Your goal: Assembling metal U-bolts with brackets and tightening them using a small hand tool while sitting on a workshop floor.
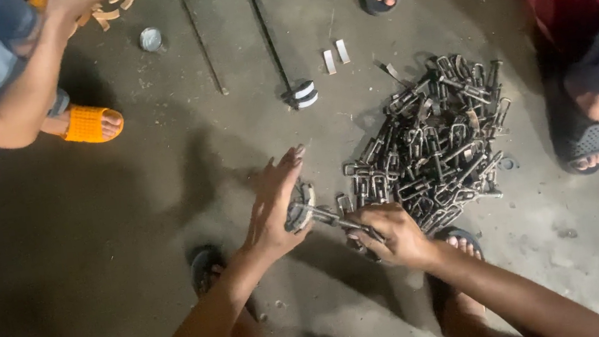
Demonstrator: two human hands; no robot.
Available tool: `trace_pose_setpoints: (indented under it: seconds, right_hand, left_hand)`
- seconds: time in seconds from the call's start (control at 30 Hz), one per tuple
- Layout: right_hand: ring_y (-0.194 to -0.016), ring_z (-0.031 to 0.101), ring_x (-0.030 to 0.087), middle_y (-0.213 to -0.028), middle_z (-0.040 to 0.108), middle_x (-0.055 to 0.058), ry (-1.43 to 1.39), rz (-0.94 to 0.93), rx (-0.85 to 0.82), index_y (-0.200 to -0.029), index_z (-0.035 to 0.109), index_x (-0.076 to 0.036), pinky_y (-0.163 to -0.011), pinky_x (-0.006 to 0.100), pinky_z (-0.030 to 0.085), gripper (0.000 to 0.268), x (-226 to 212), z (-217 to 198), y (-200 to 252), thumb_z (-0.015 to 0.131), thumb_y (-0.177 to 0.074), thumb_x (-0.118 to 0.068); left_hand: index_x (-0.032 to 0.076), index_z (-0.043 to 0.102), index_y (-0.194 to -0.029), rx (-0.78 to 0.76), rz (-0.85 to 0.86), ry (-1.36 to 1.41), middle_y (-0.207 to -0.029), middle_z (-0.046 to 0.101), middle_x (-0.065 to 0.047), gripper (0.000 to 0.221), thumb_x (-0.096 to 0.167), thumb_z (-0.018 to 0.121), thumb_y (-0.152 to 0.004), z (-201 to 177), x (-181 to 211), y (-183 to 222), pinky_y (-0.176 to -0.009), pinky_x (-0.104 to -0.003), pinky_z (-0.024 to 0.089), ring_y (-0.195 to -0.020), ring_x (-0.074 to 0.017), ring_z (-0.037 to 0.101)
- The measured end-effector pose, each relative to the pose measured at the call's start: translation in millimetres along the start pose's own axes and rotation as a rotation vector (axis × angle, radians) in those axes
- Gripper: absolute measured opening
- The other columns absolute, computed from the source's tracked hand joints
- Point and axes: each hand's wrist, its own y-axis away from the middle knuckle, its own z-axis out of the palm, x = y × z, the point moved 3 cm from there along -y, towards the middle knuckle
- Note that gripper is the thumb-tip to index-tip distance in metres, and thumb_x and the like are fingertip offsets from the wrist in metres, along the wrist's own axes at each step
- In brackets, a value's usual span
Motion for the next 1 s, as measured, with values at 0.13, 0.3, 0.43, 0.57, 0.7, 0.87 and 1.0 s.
trace_pose_setpoints:
  seconds: [0.13, 0.3, 0.43, 0.57, 0.7, 0.87, 1.0]
  right_hand:
    - [-0.044, 0.057, 0.027, -0.059, 0.060, 0.011, 0.098, -0.055, 0.031, -0.080, 0.060, -0.002, -0.039, 0.034, 0.046, 0.014, 20, 5, 19, 0.058, -0.080, -0.016]
    - [-0.043, 0.054, 0.029, -0.059, 0.058, 0.012, 0.109, -0.161, 0.045, -0.080, 0.060, -0.001, -0.038, 0.036, 0.045, 0.016, -2, -1, -6, 0.054, -0.082, -0.015]
    - [-0.043, 0.053, 0.027, -0.059, 0.056, 0.011, 0.147, -0.217, 0.059, -0.083, 0.060, 0.000, -0.038, 0.034, 0.045, 0.016, -17, -3, -15, 0.052, -0.083, -0.014]
    - [-0.043, 0.053, 0.029, -0.059, 0.055, 0.012, 0.180, -0.242, 0.062, -0.083, 0.060, 0.001, -0.037, 0.036, 0.044, 0.016, -23, -1, -22, 0.052, -0.083, -0.013]
    - [-0.043, 0.054, 0.031, -0.058, 0.056, 0.013, 0.194, -0.199, 0.068, -0.084, 0.059, 0.002, -0.037, 0.038, 0.045, 0.015, -16, 10, -10, 0.055, -0.081, -0.011]
    - [-0.047, 0.060, 0.026, -0.056, 0.058, 0.012, 0.316, 0.169, 0.127, -0.084, 0.058, 0.000, -0.042, 0.034, 0.048, 0.014, 53, 55, 52, 0.063, -0.073, -0.008]
    - [-0.053, 0.062, 0.033, -0.062, 0.060, 0.016, 0.370, 0.347, 0.074, -0.096, 0.056, -0.002, -0.046, 0.040, 0.049, 0.022, 65, 76, 62, 0.061, -0.076, -0.012]
  left_hand:
    - [0.000, 0.032, -0.133, 0.021, 0.046, 0.004, -0.132, 0.039, -0.022, 0.088, 0.003, 0.070, -0.054, 0, 1, -3, -0.103, -0.052, 0.023, -0.122, -0.0374, 0.038]
    - [-0.001, 0.031, -0.133, -0.017, 0.087, -0.048, -0.133, 0.038, -0.024, 0.095, 0.001, 0.074, -0.049, -2, -1, -2, -0.103, -0.053, 0.024, -0.123, -0.0395, 0.037]
    - [-0.004, 0.032, -0.130, -0.042, 0.083, -0.043, -0.131, 0.038, -0.027, 0.092, 0.001, 0.074, -0.048, -5, -1, -3, -0.103, -0.054, 0.023, -0.122, -0.0419, 0.036]
    - [-0.001, 0.030, -0.134, -0.010, 0.075, -0.023, -0.135, 0.036, -0.023, 0.093, 0.001, 0.073, -0.051, -7, 0, -2, -0.104, -0.052, 0.023, -0.125, -0.0373, 0.035]
    - [0.001, 0.030, -0.134, 0.047, -0.048, -0.001, -0.134, 0.037, -0.021, 0.080, 0.021, 0.073, -0.070, -3, 4, -2, -0.102, -0.051, 0.029, -0.123, -0.0352, 0.038]
    - [0.013, 0.059, -0.092, -0.051, -1.112, 0.300, -0.077, 0.063, -0.001, 0.019, 0.019, 0.067, -0.076, 31, -25, 49, -0.057, -0.031, 0.049, -0.068, -0.0124, 0.062]
    - [0.005, 0.062, -0.080, 0.046, -1.216, 0.702, -0.078, 0.064, -0.006, 0.012, 0.010, 0.062, -0.068, 39, 5, 41, -0.063, -0.029, 0.051, -0.072, -0.0131, 0.058]
